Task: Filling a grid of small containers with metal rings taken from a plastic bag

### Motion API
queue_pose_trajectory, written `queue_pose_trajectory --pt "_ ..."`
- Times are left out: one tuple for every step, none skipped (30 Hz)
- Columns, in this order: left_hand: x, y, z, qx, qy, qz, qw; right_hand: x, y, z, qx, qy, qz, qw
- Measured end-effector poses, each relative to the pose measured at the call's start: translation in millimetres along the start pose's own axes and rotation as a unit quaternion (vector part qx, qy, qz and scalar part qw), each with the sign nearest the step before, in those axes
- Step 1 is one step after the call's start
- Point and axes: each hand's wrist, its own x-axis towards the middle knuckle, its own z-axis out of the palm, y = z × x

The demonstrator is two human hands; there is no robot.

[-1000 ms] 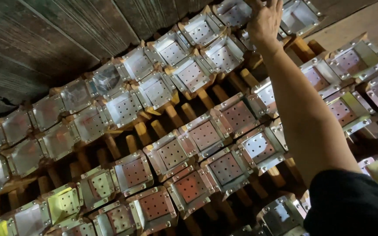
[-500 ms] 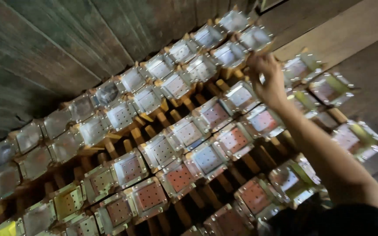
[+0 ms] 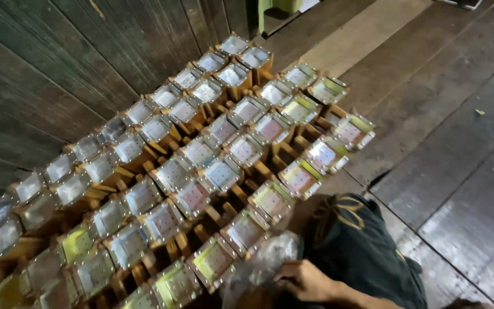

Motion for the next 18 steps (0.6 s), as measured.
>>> queue_pose_trajectory --pt "1 -21 54 0.004 -0.001 0.002 1.000 -11 9 17 -0.028 -0.064 -0.037 0.997" --pt "-48 -32 91 0.005 -0.001 0.005 1.000 -15 15 26 -0.028 -0.061 -0.038 0.997" --pt "-88 -45 125 -0.015 -0.151 -0.158 0.976 -20 22 33 -0.080 -0.095 -0.035 0.992" --pt "-118 -61 156 -0.030 -0.294 -0.314 0.902 -25 29 42 -0.131 -0.128 -0.031 0.983" --pt "-92 -65 111 -0.027 -0.296 -0.311 0.903 -28 39 51 -0.128 -0.123 -0.031 0.984" --pt "-64 -66 62 -0.004 -0.354 -0.379 0.855 -28 50 57 -0.157 -0.151 -0.039 0.975" --pt "-39 -62 5 0.019 -0.406 -0.445 0.798 -27 61 63 -0.186 -0.178 -0.047 0.965" --pt "-35 -71 -13 0.024 -0.405 -0.444 0.799 -28 62 65 -0.184 -0.175 -0.049 0.966" --pt "-29 -80 -29 0.060 -0.407 -0.455 0.790 -28 63 66 -0.246 -0.184 -0.073 0.949" --pt "-24 -88 -45 0.095 -0.409 -0.464 0.780 -29 64 67 -0.307 -0.193 -0.093 0.927" --pt "-30 -96 -48 0.099 -0.410 -0.462 0.780 -26 85 78 -0.305 -0.189 -0.093 0.929" --pt "-37 -103 -50 0.101 -0.328 -0.473 0.811 -25 106 90 -0.345 -0.185 -0.035 0.919" --pt "-44 -111 -52 0.101 -0.245 -0.479 0.837 -23 127 101 -0.384 -0.181 0.023 0.905" --pt "-28 -101 -67 0.104 -0.245 -0.479 0.836 -23 120 93 -0.382 -0.180 0.021 0.906" --pt "-12 -91 -83 0.086 -0.301 -0.519 0.796 -23 112 85 -0.347 -0.137 0.040 0.927" --pt "4 -80 -97 0.068 -0.355 -0.555 0.749 -24 106 76 -0.312 -0.093 0.060 0.944" --pt "-1 -81 -87 0.069 -0.355 -0.556 0.749 -26 104 71 -0.311 -0.093 0.059 0.944" --pt "-6 -81 -76 0.107 -0.459 -0.528 0.706 -28 104 65 -0.332 -0.047 0.034 0.942"
